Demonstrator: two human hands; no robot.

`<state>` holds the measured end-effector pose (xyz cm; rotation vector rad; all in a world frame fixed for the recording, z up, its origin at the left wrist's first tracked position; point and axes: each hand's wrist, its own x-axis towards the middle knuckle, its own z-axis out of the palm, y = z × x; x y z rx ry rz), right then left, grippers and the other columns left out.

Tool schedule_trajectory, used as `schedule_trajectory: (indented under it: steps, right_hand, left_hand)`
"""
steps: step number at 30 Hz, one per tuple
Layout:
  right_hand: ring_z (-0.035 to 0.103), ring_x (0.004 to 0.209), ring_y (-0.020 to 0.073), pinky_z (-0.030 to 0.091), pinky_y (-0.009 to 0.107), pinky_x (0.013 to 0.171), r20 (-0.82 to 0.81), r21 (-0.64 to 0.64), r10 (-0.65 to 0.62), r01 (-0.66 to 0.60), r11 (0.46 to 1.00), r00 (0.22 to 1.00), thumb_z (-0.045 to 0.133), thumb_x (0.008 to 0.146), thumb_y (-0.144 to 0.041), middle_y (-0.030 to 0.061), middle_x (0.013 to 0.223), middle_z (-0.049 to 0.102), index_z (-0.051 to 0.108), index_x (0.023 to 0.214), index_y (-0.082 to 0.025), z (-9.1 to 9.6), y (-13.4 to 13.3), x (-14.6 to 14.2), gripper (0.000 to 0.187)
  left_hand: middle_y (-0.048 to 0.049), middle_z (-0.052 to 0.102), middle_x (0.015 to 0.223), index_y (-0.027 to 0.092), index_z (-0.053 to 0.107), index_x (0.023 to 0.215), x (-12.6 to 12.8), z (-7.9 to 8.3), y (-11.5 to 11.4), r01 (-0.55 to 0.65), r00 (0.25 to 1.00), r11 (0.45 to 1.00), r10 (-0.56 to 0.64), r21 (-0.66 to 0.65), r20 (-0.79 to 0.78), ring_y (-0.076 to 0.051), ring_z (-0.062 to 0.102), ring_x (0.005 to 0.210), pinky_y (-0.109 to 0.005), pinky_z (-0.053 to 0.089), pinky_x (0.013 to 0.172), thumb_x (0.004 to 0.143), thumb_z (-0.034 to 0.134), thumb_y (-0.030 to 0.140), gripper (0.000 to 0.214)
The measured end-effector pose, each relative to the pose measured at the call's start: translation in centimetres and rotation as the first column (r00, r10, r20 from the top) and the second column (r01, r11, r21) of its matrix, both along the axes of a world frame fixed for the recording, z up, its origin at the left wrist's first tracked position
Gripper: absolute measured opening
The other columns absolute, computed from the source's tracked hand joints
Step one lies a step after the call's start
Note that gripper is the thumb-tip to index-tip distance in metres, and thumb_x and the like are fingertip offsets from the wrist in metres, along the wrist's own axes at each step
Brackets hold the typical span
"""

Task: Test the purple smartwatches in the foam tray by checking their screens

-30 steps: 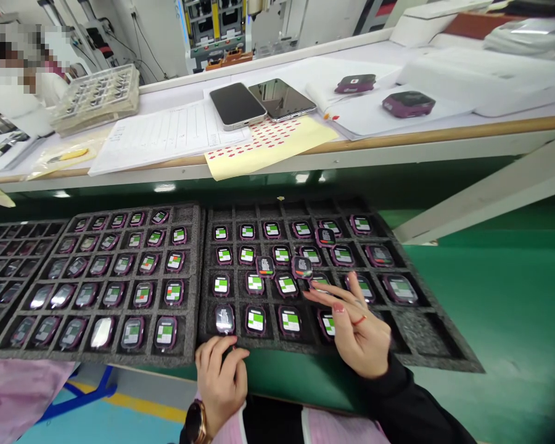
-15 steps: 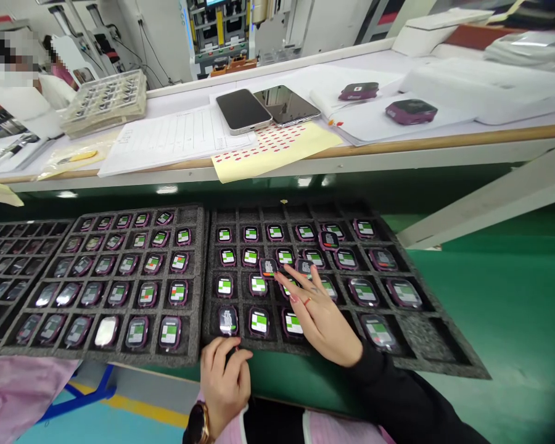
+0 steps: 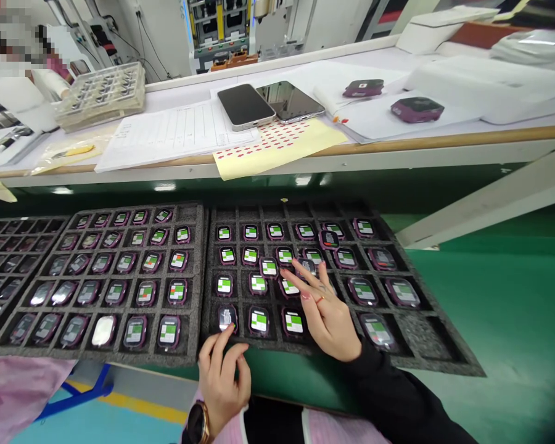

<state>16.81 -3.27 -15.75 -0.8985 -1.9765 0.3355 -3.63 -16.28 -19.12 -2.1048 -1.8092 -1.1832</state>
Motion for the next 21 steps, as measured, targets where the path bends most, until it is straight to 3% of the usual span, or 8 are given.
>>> schedule_trajectory:
  steps: [9,21]
  right_hand:
    - [0.052,0.135,0.0277,0.014,0.064,0.124,-0.105,0.029,0.004,-0.001,1.000,0.994,0.036,0.104,-0.006,0.0086,0.128,0.068,0.055,0.145,-0.021,-0.08,0.02,0.26,0.048]
    - [0.058,0.129,0.0286,0.013,0.066,0.123,-0.167,0.038,0.018,-0.012,0.999,0.986,0.036,0.102,-0.007,0.0086,0.120,0.072,0.062,0.135,-0.019,-0.20,-0.02,0.43,0.043]
  left_hand:
    - [-0.0121,0.071,0.119,0.016,0.069,0.097,-0.08,-0.24,-0.15,0.027,0.999,0.999,-0.029,0.042,0.039,-0.026,0.058,0.112,-0.039,0.047,0.095,0.088,0.053,-0.002,0.026]
    - [-0.0057,0.071,0.091,0.019,0.069,0.090,-0.36,-0.11,-0.13,0.112,0.990,0.991,-0.117,0.068,0.076,-0.019,0.063,0.092,-0.032,0.055,0.083,0.087,0.052,-0.003,0.028]
